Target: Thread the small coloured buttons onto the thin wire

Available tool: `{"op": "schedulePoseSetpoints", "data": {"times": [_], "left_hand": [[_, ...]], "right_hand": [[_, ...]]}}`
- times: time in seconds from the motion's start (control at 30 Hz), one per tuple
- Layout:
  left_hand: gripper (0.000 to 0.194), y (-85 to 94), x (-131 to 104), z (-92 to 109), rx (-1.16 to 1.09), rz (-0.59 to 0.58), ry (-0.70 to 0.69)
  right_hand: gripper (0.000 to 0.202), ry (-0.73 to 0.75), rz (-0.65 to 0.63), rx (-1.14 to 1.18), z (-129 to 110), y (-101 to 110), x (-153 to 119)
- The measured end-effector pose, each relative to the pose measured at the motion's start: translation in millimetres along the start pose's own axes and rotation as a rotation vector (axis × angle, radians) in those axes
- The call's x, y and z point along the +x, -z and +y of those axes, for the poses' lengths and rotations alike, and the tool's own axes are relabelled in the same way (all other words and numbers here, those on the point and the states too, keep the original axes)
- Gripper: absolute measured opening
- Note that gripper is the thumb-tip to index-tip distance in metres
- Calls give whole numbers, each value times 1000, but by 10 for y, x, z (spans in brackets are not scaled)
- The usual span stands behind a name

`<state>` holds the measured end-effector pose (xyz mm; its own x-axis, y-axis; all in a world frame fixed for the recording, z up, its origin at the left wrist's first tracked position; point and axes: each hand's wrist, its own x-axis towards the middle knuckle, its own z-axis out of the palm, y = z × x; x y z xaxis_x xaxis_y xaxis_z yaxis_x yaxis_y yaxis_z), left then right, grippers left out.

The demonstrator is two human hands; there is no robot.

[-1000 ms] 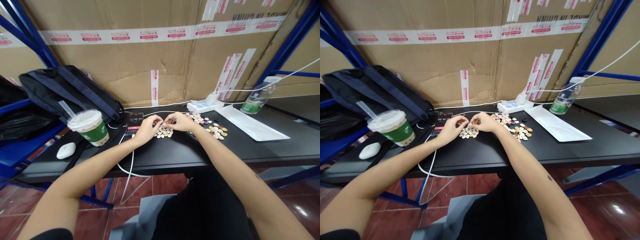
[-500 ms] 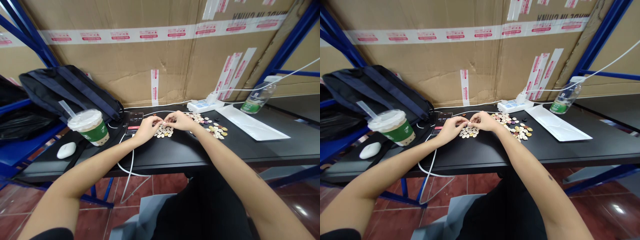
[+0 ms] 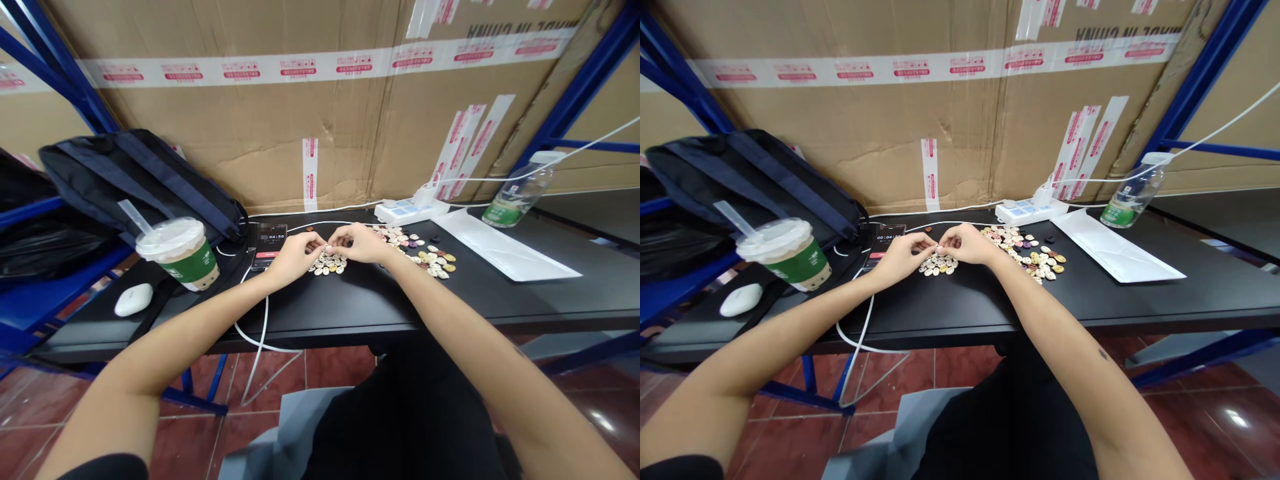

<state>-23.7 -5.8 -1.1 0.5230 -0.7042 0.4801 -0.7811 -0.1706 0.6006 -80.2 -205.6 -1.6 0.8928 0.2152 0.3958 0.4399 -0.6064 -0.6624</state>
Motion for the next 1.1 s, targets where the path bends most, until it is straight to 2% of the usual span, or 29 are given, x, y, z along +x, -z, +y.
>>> {"op": "schedulePoseSetpoints", "data": {"times": [0.23, 0.53, 0.73, 0.9, 1.1], "left_hand": [[10, 17, -12, -33, 118, -34, -38], [12, 16, -5, -5, -10, -12, -42], [14, -25, 4, -37, -21, 14, -53], [21, -59, -9, -92, 140, 34, -71], [22, -46, -36, -106, 324, -69, -115]], "right_hand": [[20, 12, 0, -61, -25, -14, -7], [32, -26, -5, 66, -32, 10, -9], [36, -17, 8, 42, -19, 25, 5], [28, -18, 101, -137, 43, 45, 11], [15, -80, 120, -425, 136, 81, -11]]}}
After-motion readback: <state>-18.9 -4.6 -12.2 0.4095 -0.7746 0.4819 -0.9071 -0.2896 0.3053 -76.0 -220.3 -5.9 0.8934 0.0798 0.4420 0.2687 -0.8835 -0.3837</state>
